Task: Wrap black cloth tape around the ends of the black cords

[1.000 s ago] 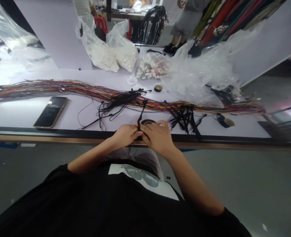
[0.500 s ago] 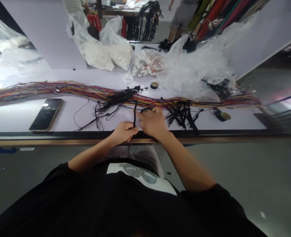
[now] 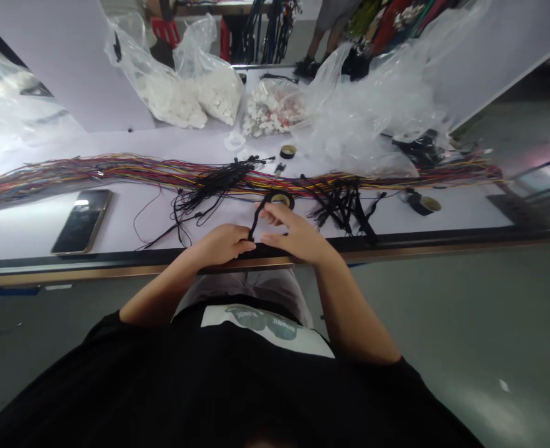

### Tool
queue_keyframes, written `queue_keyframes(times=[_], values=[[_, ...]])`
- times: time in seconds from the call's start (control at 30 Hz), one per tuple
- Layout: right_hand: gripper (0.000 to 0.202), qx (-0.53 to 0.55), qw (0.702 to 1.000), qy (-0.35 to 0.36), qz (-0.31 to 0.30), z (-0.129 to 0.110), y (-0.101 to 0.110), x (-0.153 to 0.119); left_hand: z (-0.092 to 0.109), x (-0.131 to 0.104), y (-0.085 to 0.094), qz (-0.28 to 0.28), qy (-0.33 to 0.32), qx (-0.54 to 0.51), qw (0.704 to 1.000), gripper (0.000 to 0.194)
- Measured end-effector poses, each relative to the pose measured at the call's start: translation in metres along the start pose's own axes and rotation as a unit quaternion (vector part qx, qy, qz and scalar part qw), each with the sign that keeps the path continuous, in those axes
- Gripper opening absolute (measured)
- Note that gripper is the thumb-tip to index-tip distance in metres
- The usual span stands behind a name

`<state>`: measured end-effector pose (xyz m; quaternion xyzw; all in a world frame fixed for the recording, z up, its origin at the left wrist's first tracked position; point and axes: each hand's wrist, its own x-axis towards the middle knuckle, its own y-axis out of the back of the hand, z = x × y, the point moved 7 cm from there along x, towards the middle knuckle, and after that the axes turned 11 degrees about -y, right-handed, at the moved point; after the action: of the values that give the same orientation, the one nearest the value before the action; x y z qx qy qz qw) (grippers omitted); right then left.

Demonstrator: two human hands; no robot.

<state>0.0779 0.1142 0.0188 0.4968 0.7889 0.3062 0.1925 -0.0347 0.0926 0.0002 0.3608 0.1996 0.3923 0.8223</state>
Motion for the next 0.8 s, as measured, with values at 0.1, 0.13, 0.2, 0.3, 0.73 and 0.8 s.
queue_keyframes(times=[0.1,0.13,0.2,0.3,0.73,0.8], values=[[0.03,0.134,0.99,-0.029,0.022,-0.001,-0.006,-0.001,0.002,0.001,-0.002,-0.022,-0.009,0.031,0.999,0.018],[0.028,0.16,0.985,-0.046,0.045,0.001,-0.006,-0.001,0.002,0.002,-0.002,-0.021,-0.006,0.032,0.999,0.02],[0.029,0.197,0.973,-0.077,0.091,0.008,-0.007,-0.001,-0.001,0.001,-0.001,-0.008,0.005,0.023,1.0,0.024],[0.032,0.241,0.955,-0.113,0.132,0.02,-0.008,-0.002,-0.002,-0.001,0.002,0.031,0.008,0.052,0.998,0.025],[0.034,0.161,0.952,-0.154,0.211,0.026,0.012,-0.02,0.012,0.006,-0.031,0.016,0.029,0.204,0.978,0.035],[0.031,0.076,0.944,-0.177,0.268,0.033,0.048,-0.028,0.005,0.001,-0.019,0.057,0.03,0.169,0.983,0.041]])
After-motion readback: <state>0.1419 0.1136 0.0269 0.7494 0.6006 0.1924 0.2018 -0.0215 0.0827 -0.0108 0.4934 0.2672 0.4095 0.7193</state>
